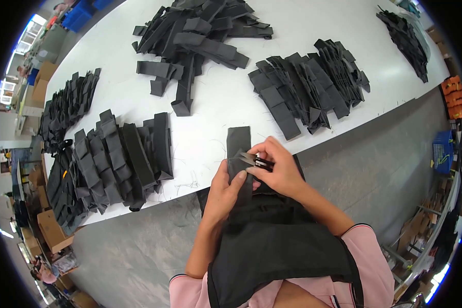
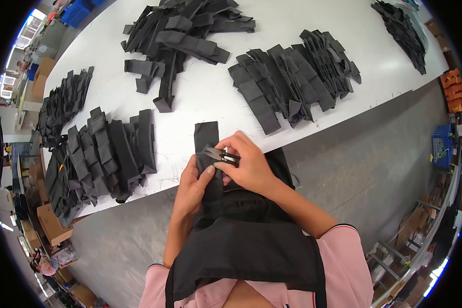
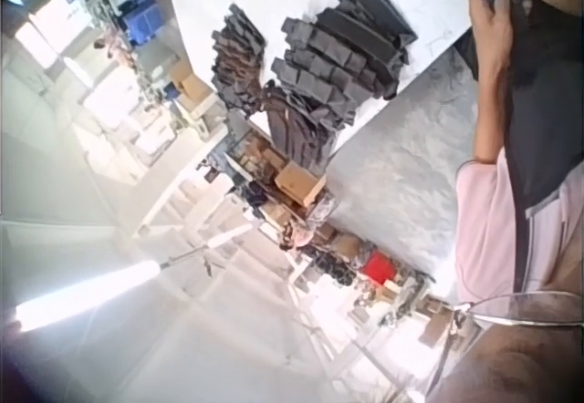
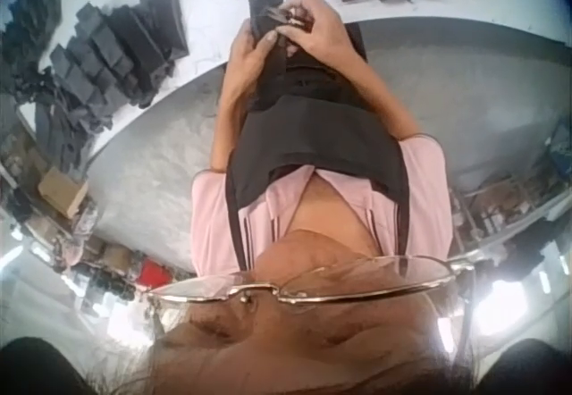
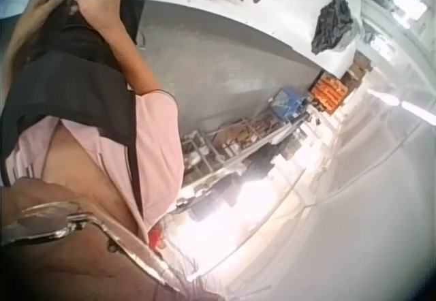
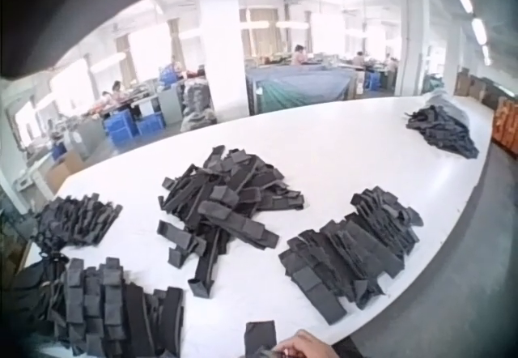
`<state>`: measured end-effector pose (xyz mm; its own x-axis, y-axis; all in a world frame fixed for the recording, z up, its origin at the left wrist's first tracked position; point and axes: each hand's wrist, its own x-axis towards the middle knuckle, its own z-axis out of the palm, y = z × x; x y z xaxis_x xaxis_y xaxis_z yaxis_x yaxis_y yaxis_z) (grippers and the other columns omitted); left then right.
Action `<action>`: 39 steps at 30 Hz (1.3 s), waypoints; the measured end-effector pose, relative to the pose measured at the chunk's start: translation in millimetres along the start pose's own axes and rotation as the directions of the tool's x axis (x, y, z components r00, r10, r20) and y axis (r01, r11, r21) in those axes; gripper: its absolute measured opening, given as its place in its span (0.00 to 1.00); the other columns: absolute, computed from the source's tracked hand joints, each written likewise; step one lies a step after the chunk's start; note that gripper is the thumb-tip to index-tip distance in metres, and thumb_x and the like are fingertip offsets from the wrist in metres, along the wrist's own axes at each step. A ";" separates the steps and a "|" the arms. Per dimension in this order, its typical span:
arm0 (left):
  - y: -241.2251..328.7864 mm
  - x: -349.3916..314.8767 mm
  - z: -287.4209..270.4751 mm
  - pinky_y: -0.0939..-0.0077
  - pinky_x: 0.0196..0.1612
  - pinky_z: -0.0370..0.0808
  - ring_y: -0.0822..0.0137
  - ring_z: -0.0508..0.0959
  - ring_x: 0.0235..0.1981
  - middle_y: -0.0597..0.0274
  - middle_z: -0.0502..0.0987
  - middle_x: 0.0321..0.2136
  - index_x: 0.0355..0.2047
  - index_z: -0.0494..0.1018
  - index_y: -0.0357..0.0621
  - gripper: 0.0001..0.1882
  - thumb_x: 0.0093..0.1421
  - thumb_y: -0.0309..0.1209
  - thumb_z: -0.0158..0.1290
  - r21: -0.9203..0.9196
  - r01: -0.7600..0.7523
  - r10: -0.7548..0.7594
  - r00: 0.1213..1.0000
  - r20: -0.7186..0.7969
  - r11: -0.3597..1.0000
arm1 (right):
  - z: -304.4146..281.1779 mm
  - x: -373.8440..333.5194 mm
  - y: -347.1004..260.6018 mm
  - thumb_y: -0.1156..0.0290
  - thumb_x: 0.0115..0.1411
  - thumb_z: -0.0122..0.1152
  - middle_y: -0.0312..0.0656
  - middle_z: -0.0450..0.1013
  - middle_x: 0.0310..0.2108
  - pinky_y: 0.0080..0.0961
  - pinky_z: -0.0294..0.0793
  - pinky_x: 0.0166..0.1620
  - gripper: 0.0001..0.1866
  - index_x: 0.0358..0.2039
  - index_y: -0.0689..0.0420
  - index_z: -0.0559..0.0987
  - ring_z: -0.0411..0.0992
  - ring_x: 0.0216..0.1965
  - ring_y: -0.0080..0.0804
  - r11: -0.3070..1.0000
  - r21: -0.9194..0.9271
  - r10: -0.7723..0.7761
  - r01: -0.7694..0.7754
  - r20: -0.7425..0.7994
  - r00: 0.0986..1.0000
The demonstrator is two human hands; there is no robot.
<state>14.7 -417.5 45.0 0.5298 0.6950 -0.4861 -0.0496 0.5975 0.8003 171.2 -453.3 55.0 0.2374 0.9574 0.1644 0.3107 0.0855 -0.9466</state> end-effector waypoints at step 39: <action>-32.7 -14.5 2.8 0.72 0.38 0.77 0.66 0.77 0.35 0.52 0.70 0.43 0.53 0.54 0.38 0.23 0.59 0.23 0.47 -0.065 -0.202 0.192 0.971 -0.145 0.977 | 13.5 -17.8 0.3 0.74 0.55 0.61 0.31 0.70 0.20 0.15 0.65 0.26 0.05 0.30 0.61 0.76 0.65 0.22 0.14 0.965 0.110 0.214 -0.239 0.201 0.956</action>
<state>10.9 -448.3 26.9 0.3820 0.8471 -0.3695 -0.2107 0.4691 0.8577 154.7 -466.6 48.0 0.1083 0.9890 -0.1012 0.1421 -0.1162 -0.9830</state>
